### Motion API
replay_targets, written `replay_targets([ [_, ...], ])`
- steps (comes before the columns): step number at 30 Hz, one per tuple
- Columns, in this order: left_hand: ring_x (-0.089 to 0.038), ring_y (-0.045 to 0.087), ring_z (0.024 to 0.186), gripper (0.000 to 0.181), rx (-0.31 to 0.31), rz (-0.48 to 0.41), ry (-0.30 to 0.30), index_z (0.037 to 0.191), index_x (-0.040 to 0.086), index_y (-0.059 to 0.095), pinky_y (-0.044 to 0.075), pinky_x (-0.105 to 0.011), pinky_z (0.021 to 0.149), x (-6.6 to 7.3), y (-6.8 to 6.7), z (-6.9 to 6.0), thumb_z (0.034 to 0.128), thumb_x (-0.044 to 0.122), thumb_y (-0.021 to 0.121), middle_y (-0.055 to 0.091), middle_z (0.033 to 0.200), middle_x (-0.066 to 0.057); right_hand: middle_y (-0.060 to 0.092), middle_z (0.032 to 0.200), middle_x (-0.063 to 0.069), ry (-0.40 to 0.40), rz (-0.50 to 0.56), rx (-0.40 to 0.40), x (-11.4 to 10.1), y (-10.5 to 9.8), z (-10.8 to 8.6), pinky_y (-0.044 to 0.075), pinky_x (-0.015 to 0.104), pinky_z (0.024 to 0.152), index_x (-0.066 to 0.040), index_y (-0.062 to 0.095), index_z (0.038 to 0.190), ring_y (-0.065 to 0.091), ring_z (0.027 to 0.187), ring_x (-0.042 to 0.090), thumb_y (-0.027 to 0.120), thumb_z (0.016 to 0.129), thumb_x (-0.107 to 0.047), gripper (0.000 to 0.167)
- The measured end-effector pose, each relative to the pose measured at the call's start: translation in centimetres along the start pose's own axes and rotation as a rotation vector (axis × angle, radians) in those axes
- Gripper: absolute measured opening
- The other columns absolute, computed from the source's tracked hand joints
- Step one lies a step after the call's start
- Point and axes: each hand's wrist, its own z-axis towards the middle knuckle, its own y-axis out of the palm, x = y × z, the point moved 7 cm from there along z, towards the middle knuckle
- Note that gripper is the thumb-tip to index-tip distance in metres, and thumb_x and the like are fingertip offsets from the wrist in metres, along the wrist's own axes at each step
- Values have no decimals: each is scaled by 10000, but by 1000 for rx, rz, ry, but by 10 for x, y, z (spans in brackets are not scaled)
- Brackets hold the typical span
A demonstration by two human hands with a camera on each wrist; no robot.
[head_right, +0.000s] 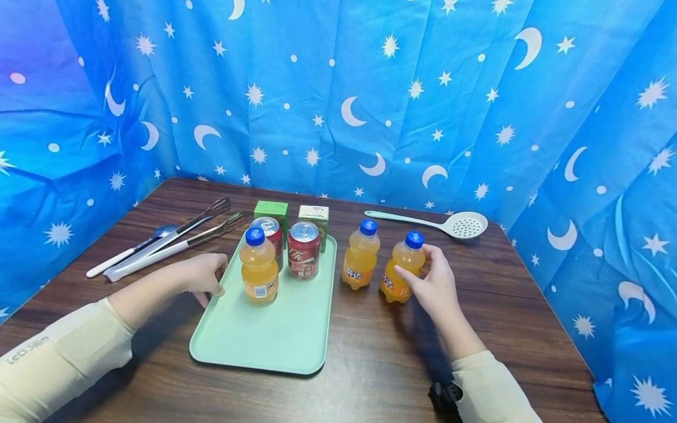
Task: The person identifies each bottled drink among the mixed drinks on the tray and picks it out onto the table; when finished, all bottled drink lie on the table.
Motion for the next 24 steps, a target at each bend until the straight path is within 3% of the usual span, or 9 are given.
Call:
replay_targets([
  [16,-239,614,616,314,9,-8,27,964,-58,448,596,-334,492,-2,-1,3,727,-146,635,507,859,-184,481,1249,221,-18,7,7,0,-1,0,406,519,1012,28,359,1283,468,1182,351,723,832,-239,638],
  [24,-244,614,629,319,3,-11,16,978,-58,446,597,-335,496,-2,0,3,738,-141,640,502,873,-183,462,1276,227,19,2,1,1,-3,-1,393,524,1023,28,349,1303,447,1202,365,727,827,-271,677],
])
